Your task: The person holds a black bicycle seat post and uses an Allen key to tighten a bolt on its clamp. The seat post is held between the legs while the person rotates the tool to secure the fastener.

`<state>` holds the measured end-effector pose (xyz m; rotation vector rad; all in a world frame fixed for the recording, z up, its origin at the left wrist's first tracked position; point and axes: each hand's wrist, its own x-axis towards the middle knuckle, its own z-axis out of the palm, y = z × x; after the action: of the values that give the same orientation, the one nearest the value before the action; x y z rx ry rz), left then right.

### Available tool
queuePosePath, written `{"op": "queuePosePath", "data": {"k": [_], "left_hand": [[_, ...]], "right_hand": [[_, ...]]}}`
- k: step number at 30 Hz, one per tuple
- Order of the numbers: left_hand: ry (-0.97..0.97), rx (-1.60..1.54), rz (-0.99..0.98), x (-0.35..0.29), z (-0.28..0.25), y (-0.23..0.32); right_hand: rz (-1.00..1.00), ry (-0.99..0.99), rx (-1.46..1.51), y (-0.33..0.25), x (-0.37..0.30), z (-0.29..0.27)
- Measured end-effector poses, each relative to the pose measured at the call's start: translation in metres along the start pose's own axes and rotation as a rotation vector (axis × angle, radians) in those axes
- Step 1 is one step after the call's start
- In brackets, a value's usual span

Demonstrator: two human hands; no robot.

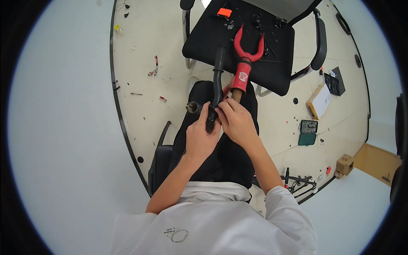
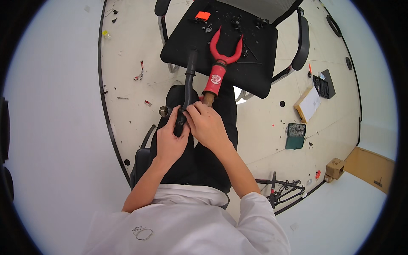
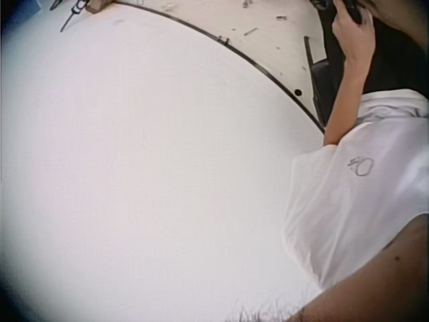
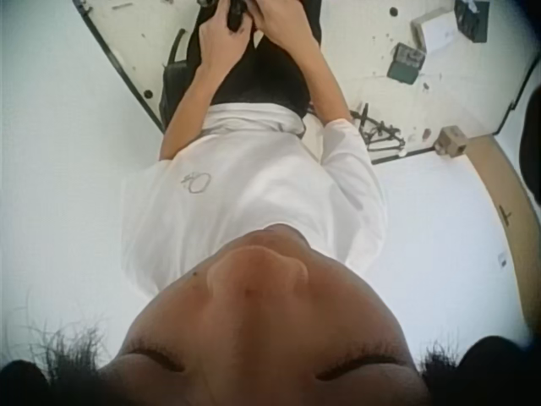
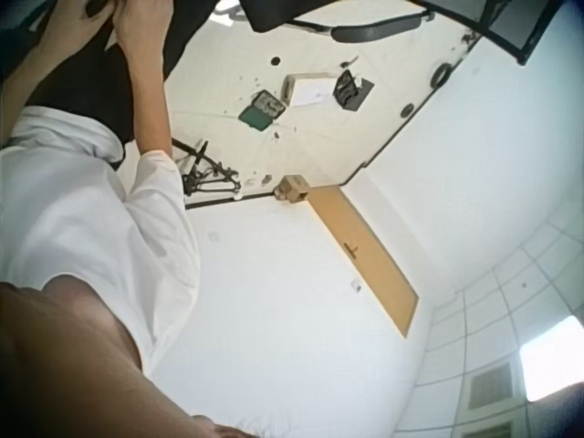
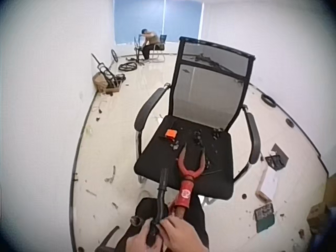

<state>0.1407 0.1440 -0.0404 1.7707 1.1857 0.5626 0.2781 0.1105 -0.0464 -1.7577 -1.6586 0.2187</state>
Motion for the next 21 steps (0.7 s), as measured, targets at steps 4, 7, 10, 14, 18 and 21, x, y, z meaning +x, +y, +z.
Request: {"op": "queuePosePath", "data": {"k": [4,7,10,14,18,21], "left_hand": [[0.030,-0.010,0.054,0.001,0.008,-0.004],[0.031,-0.007,0.036,0.002,0.011,-0.007],[-0.055,-0.010,-0.044,0.004,0.006,-0.001],[-0.031,-0.082,-0.053,0.005,0.009,-0.006],[0.002,-0.119,-0.045,0.003,0.013,-0.009],[0.014,-0.076,-0.021,0.007,0.004,0.000]], "right_hand": [[0.039,-0.021,-0.047,0.008,-0.005,0.002],[0.047,0.000,-0.023,0.011,-0.006,0.003],[0.089,-0.057,0.004,0.009,-0.006,-0.004],[0.242,-0.069,0.179,0.002,-0.009,-0.013],[0.217,-0.068,0.226,0.006,-0.016,-0.013],[0.133,-0.028,0.194,0.012,-0.016,-0.004]]}}
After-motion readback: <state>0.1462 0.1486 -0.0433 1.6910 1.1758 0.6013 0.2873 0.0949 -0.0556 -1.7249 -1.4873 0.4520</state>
